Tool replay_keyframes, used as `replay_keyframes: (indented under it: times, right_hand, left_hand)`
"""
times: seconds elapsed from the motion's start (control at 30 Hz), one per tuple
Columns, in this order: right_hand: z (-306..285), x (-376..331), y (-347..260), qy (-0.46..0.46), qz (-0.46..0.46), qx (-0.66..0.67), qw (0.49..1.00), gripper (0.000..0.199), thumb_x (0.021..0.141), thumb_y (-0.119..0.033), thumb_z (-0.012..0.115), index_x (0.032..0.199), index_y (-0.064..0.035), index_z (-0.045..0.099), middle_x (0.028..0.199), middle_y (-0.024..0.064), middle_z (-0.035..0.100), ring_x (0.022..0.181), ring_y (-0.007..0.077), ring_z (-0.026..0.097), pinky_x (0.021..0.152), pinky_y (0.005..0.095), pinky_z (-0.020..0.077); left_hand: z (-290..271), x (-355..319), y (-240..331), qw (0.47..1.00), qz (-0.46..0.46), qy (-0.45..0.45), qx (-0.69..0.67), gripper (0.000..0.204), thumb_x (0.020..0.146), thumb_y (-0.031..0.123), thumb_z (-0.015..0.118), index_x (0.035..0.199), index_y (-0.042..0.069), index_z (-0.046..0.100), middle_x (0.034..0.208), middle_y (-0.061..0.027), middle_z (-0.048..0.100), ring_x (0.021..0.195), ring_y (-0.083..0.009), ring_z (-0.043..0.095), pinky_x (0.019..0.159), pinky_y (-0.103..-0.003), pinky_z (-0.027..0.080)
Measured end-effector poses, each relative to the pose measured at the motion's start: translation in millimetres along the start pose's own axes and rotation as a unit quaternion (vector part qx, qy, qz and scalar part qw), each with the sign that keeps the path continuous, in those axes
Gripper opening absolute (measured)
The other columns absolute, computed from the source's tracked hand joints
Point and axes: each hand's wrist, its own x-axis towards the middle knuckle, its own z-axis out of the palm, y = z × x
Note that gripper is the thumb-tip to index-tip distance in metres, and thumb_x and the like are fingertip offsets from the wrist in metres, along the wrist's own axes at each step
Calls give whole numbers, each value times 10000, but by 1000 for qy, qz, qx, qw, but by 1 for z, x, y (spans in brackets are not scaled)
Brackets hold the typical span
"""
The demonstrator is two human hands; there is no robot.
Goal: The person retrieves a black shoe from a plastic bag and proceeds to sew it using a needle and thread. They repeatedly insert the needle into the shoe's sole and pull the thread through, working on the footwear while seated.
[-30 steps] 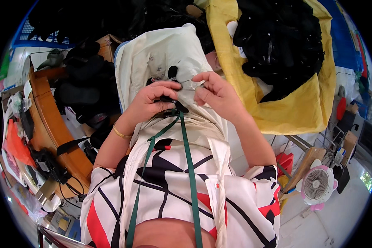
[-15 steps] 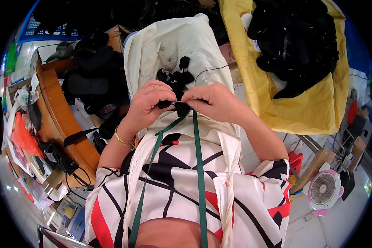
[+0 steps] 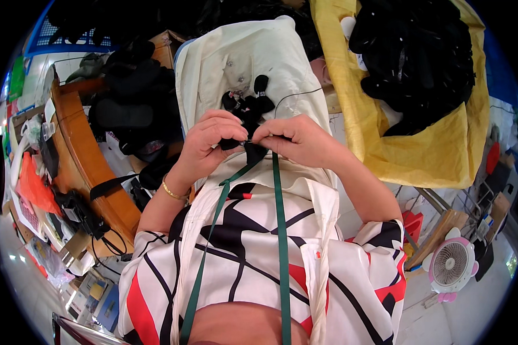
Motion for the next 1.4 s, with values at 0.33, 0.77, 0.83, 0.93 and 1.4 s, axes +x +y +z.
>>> replay_keyframes:
  times: [0.33, 0.77, 0.83, 0.93, 1.4]
  right_hand:
    - [13, 0, 1, 11, -4, 8, 1000, 76, 945, -82, 644, 1010, -52, 670, 821, 30, 679, 723, 102, 614, 678, 246, 494]
    - [17, 10, -1, -55, 60, 139, 987, 383, 972, -226, 618, 1275, -23, 503, 696, -11, 540, 645, 47, 519, 593, 241, 439]
    - [19, 11, 1, -31, 51, 126, 990, 340, 966, -205, 617, 1248, -36, 530, 717, 4, 561, 658, 78, 542, 599, 262, 447]
    - [17, 16, 7, 23, -1, -23, 999, 237, 938, -172, 633, 1141, -53, 607, 762, 40, 605, 692, 160, 597, 602, 306, 467]
    - [31, 15, -54, -4, -249, -431, 867, 95, 733, -113, 653, 816, -150, 627, 708, 32, 547, 655, 240, 605, 500, 352, 456]
  left_hand:
    - [4, -8, 4, 998, -22, 1, -58, 241, 708, 56, 813, 923, 80, 708, 911, -22, 690, 928, -251, 609, 884, -357, 482]
    - [10, -10, 3, 995, -58, -20, -79, 192, 715, 98, 812, 881, 62, 722, 792, -58, 661, 787, -237, 601, 718, -337, 469]
    - [12, -14, 1, 993, -96, -12, -72, 202, 714, 113, 817, 886, 63, 723, 798, -67, 664, 783, -248, 600, 710, -338, 471]
    - [12, -17, 2, 981, -186, -12, -56, 211, 712, 134, 818, 890, 68, 726, 810, -84, 668, 785, -266, 604, 709, -349, 477]
    - [18, -25, -1, 992, -128, 8, 5, 105, 749, 172, 755, 821, 116, 702, 772, -52, 638, 827, -278, 594, 709, -381, 480]
